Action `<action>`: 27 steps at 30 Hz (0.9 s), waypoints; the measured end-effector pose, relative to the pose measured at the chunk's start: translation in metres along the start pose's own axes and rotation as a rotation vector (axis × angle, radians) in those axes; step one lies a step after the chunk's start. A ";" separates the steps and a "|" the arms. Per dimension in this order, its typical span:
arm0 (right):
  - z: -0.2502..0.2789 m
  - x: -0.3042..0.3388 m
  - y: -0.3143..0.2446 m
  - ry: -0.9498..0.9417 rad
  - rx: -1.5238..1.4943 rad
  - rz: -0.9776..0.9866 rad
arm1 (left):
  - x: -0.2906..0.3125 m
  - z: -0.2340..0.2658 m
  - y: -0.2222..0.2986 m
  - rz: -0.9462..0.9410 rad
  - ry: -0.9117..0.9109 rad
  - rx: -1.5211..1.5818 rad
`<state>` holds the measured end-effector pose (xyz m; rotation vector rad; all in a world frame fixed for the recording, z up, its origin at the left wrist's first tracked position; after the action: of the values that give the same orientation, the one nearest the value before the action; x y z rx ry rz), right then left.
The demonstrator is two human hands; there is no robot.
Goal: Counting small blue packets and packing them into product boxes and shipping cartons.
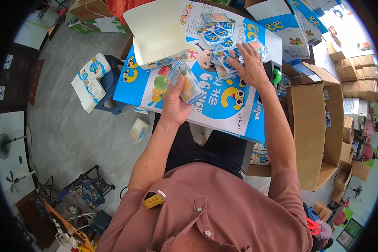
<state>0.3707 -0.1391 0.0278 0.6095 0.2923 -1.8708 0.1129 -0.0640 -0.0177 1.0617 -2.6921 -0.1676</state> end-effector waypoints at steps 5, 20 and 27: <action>-0.006 -0.003 0.004 -0.463 -0.192 -0.007 | 0.007 -0.007 0.000 0.027 0.000 0.039; 0.031 -0.017 -0.027 -0.205 -0.226 -0.144 | 0.003 -0.018 -0.010 -0.076 -0.025 -0.484; 0.018 -0.003 -0.023 -0.302 -0.230 -0.107 | 0.001 -0.007 -0.002 0.065 -0.040 -0.018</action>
<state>0.3450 -0.1365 0.0425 0.1537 0.3391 -1.9652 0.1153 -0.0668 -0.0107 0.9748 -2.7506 -0.2026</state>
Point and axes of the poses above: each hand's wrist, its own x-axis away from the middle knuckle, its own z-axis out of the back of the hand, y = z × x, the point moved 2 cm from there along -x, towards the middle knuckle, and after that the axes turned 13 degrees about x, right-handed, at the moved point
